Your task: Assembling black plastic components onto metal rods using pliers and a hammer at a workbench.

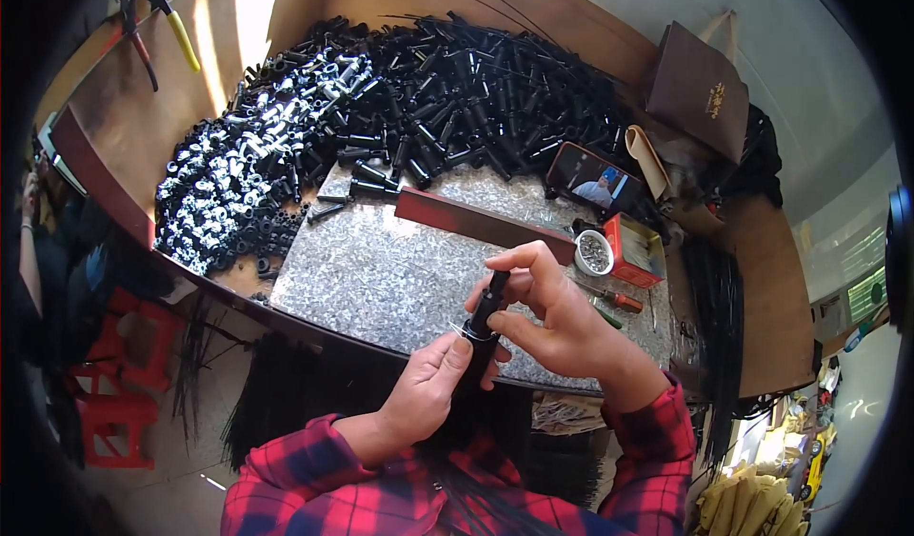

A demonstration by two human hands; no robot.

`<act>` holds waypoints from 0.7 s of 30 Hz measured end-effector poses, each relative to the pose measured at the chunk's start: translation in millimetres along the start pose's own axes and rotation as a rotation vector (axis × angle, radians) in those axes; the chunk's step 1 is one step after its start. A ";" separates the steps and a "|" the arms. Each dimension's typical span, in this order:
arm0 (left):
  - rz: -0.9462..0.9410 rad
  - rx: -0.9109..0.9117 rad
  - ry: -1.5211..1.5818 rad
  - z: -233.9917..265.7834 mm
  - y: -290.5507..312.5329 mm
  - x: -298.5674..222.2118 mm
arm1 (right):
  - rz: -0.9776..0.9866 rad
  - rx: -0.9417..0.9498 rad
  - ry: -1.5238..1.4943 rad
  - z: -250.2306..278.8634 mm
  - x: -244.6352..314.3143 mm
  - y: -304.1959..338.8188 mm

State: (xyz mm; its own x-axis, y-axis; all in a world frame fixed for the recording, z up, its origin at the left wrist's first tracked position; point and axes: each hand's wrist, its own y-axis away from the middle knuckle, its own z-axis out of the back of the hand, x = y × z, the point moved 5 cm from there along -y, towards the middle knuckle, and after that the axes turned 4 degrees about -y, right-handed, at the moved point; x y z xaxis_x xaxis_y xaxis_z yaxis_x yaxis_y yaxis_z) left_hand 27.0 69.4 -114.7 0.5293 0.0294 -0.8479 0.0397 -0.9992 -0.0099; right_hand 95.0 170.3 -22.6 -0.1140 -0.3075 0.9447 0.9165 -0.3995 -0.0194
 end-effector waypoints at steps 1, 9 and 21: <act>-0.018 -0.002 -0.007 0.3 -0.6 -0.1 | 0.013 -0.015 -0.015 0.6 -0.9 0.1; 0.059 0.010 0.036 -3.6 2.9 -2.4 | -0.002 -0.052 -0.083 0.9 -3.0 1.6; 0.052 -0.019 -0.005 -2.8 1.4 -4.5 | 0.073 -0.006 0.009 0.4 -2.7 -0.4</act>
State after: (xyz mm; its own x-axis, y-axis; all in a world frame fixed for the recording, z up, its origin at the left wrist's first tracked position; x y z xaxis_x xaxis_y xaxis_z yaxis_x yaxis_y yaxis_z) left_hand 27.0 67.9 -109.3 0.5265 -0.0232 -0.8499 0.0278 -0.9986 0.0444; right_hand 95.1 171.6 -25.0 -0.0508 -0.3438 0.9377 0.9202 -0.3809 -0.0898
